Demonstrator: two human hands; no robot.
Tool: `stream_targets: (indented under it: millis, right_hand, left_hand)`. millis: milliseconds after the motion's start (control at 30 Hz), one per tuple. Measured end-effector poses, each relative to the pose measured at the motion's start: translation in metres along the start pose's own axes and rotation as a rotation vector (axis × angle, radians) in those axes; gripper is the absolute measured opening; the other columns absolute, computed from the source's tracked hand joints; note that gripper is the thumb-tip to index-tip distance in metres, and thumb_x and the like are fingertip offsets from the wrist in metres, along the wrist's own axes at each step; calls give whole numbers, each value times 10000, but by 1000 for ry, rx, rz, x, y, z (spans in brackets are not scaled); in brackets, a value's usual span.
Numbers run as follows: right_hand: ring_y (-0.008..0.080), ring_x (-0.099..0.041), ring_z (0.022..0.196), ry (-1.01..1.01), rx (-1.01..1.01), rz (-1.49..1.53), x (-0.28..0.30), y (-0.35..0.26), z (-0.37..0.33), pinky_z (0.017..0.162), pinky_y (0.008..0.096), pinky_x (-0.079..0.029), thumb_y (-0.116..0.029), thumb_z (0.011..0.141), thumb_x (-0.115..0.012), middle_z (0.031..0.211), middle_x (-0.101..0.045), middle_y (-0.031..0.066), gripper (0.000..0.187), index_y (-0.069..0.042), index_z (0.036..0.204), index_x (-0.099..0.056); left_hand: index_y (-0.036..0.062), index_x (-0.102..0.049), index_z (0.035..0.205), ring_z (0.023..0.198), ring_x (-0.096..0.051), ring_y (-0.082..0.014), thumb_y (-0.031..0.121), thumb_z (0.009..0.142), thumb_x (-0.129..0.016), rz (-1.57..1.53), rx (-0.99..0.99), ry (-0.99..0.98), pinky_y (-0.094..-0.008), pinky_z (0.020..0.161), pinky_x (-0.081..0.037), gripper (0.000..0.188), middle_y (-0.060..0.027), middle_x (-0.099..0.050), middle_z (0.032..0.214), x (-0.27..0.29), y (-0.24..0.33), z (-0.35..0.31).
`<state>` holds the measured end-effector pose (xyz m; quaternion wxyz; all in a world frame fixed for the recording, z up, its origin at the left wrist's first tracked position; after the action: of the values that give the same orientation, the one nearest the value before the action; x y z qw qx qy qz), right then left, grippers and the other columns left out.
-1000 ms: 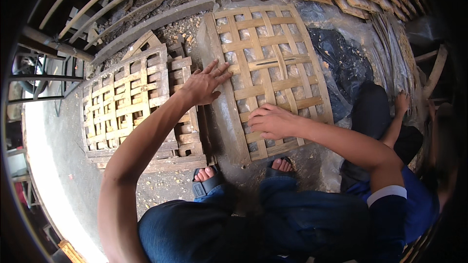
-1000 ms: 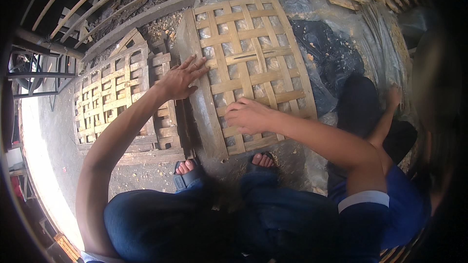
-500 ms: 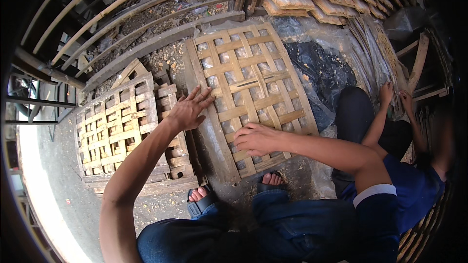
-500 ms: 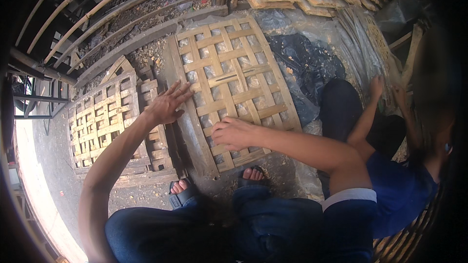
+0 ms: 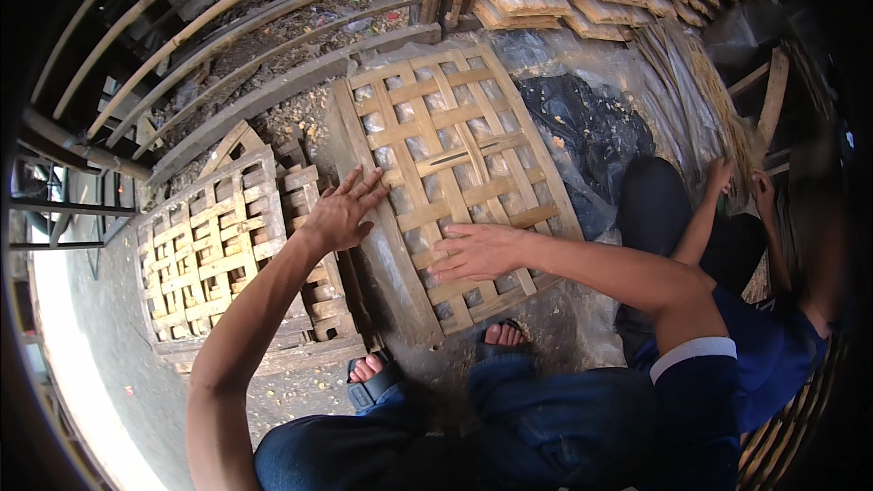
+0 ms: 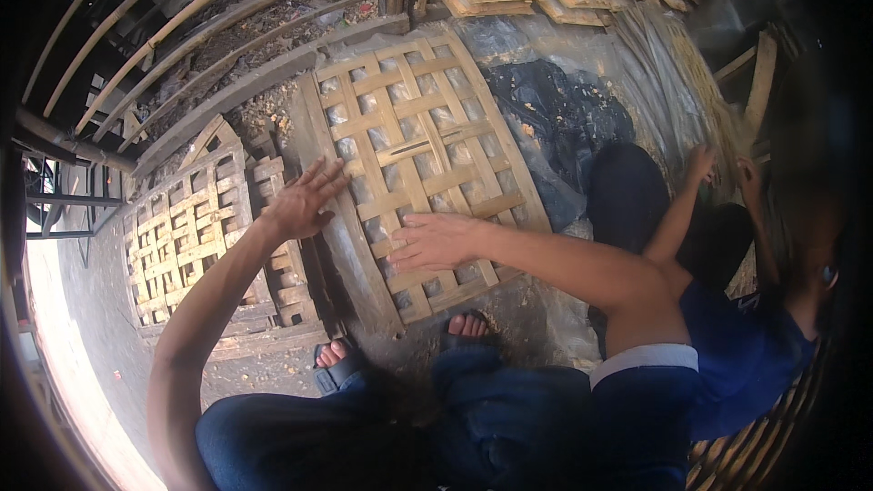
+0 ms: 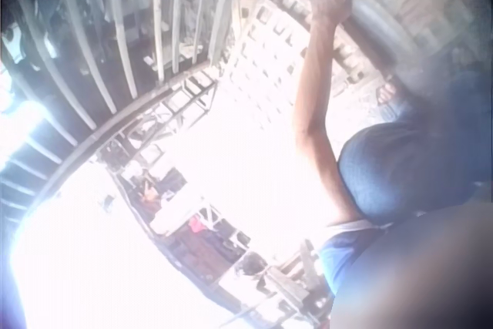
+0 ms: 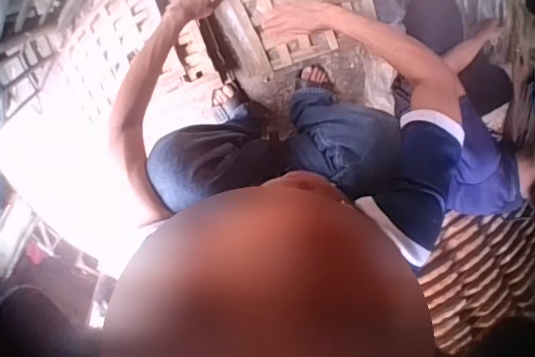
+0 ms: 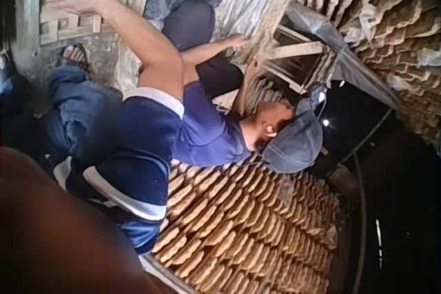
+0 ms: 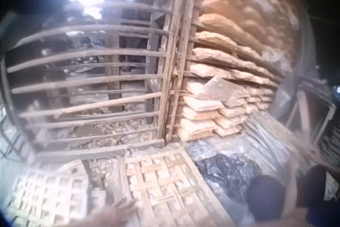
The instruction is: The person sits on the floor and assembles a bamboo tray by placing a plastic sheet over a base, positioning a woven bamboo grid on top, and pressing it down. They then cover the assembled tray with another plastic sheet.
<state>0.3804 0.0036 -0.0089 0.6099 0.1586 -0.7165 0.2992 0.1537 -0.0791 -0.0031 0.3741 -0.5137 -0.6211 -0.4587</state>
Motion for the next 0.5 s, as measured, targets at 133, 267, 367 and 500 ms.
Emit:
stream_targets:
  millis: [133, 267, 367, 500]
  right_hand:
    - [270, -188, 1542, -59, -539, -71, 6, 62, -58, 1249, 522, -120, -415, 1026, -491, 1668, -224, 73, 611, -219, 1581, -327]
    - [299, -182, 1541, -197, -1070, -180, 36, 134, -154, 1241, 548, -147, -437, 1035, -464, 1668, -198, 131, 641, -211, 1601, -265]
    - [354, -241, 1515, -107, -1492, -65, 49, 155, -225, 1217, 542, -229, -465, 1020, -475, 1662, -197, 174, 706, -128, 1598, -249]
    - [387, -342, 1460, 100, -1431, -4, 50, 163, -225, 1198, 527, -273, -450, 1023, -467, 1643, -255, 178, 673, -128, 1583, -280]
  left_hand:
    - [238, -290, 1591, 1556, -132, -312, 268, 916, -648, 23, 15, -33, -543, 1191, -330, 765, -10, -126, 1698, 3, 3, 0]
    - [231, -313, 1581, 1553, -143, -315, 262, 914, -649, 36, 21, -40, -537, 1195, -328, 748, -11, -134, 1697, 1, -5, -4]
    - [222, -336, 1569, 1546, -162, -329, 230, 897, -662, 8, 0, -26, -516, 1205, -324, 747, -19, -159, 1690, 2, 2, 4]
    - [215, -350, 1556, 1534, -186, -357, 185, 869, -683, -20, -23, 31, -462, 1219, -328, 764, -35, -194, 1678, 0, -3, 2]
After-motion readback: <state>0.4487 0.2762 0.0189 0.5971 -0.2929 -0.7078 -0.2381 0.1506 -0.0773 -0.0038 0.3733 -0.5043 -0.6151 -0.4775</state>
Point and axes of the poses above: each hand's wrist, its own z-axis towards the middle knuckle, its own x-axis out of the back of the hand, y = z × x, the point moved 6 cm from there along z, towards the middle knuckle
